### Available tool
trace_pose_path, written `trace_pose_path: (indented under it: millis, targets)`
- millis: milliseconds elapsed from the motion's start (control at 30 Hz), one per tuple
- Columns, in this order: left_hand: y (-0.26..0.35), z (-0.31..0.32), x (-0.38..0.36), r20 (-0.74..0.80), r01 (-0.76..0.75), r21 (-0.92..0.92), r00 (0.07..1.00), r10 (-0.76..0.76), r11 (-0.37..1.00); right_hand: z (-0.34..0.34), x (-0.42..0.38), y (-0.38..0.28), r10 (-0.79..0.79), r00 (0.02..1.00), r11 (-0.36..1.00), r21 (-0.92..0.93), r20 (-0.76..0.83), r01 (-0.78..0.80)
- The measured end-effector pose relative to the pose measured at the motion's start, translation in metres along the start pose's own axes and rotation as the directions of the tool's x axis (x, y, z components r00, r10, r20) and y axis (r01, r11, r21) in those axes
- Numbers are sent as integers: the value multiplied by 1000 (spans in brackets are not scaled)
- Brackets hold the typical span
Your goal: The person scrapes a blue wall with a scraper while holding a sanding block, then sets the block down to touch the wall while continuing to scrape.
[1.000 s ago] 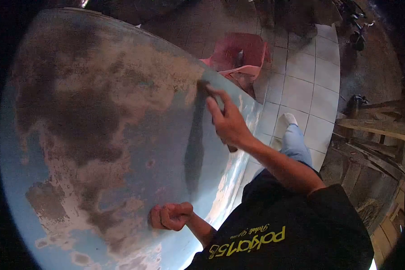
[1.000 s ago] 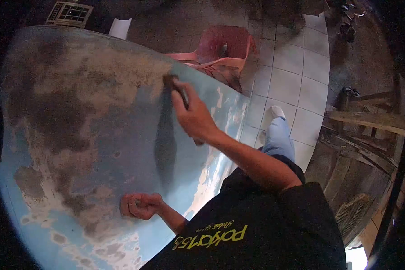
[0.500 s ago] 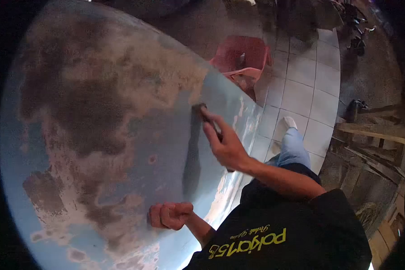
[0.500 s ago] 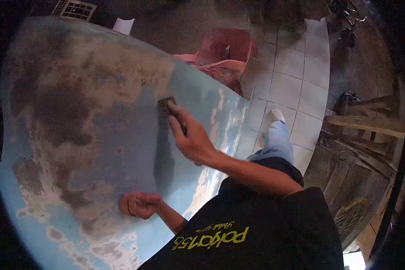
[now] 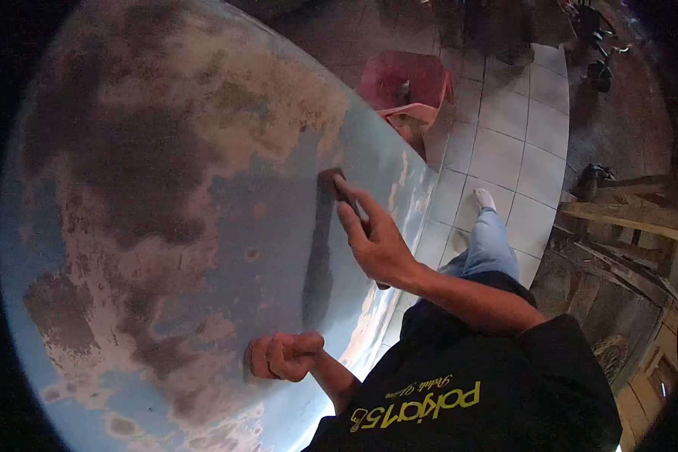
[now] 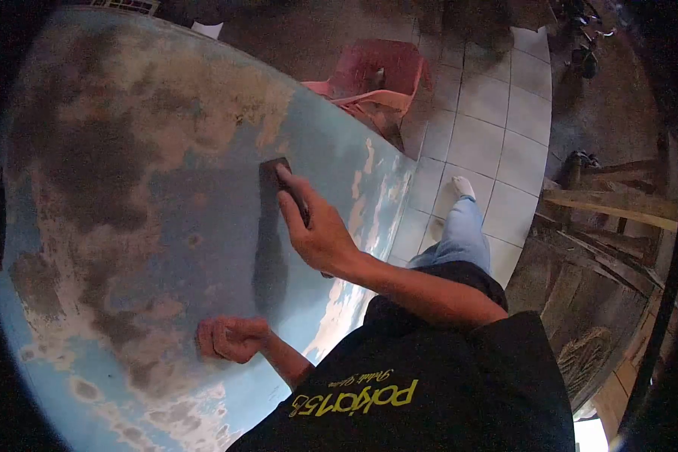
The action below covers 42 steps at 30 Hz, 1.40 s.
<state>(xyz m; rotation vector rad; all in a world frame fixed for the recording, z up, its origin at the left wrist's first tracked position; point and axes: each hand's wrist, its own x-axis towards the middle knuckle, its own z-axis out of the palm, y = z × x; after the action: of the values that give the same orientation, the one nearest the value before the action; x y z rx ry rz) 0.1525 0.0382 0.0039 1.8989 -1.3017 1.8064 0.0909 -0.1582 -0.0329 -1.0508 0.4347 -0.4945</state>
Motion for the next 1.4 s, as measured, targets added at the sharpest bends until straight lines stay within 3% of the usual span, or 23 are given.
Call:
trace_pose_path:
  millis: [133, 233, 300, 433, 500, 600, 633, 700, 867, 933, 1033, 1067, 1133, 1267, 1400]
  targets:
    - [-4, -2, -5, -9, -14, -31, 1000, 13, 999, -10, 18, 3, 104, 993, 995, 3, -52, -104]
    - [-2, -2, -2, -8, -2, -44, 1000, 2, 999, -8, 22, 8, -31, 992, 1000, -9, -123, 30]
    - [-1, 1, 2, -8, -3, -52, 1000, 3, 999, -2, 12, 23, -150, 987, 988, -50, -58, 147]
    - [-1, -4, 1, 44, -24, -10, 999, 24, 1000, -16, 26, 10, -51, 992, 998, -26, -115, 49]
    - [-2, -4, 4, 40, -42, -17, 998, 43, 999, -15, 23, 13, -37, 998, 999, 0, -54, 37]
    - [0, 1, 5, 30, -46, -26, 998, 46, 999, -11, 25, 19, -188, 978, 982, -37, -89, 186]
    - [0, 1, 4, 22, -34, -22, 999, 35, 999, -16, 29, 20, -184, 979, 983, -34, -91, 181]
    - [-2, -5, 1, 59, -46, -14, 997, 47, 999, -26, 42, -4, -7, 989, 1000, 21, -149, 11]
    - [-4, -3, 1, 108, -57, 13, 993, 56, 998, -19, 26, 20, -108, 991, 994, -27, -78, 107]
    - [-3, -3, 1, 62, -22, 3, 998, 22, 1000, -22, 27, 19, -133, 989, 991, -25, -66, 132]
    - [-1, -4, 2, 78, -18, 23, 997, 16, 1000, -29, 37, -3, 71, 993, 996, -54, -90, -76]
    - [-2, -3, 3, 70, -17, 25, 997, 16, 1000, -25, 33, 7, 63, 994, 996, -55, -88, -68]
    - [-2, -2, 3, 53, -24, 12, 998, 23, 1000, -19, 22, 29, -162, 986, 981, -113, -31, 158]
    - [-3, 0, 4, 76, -52, -16, 996, 53, 999, -25, 22, 17, -81, 997, 997, -17, -5, 81]
    - [-3, -4, 7, 81, -55, 4, 995, 54, 999, -19, 19, 23, -106, 994, 994, -44, -28, 105]
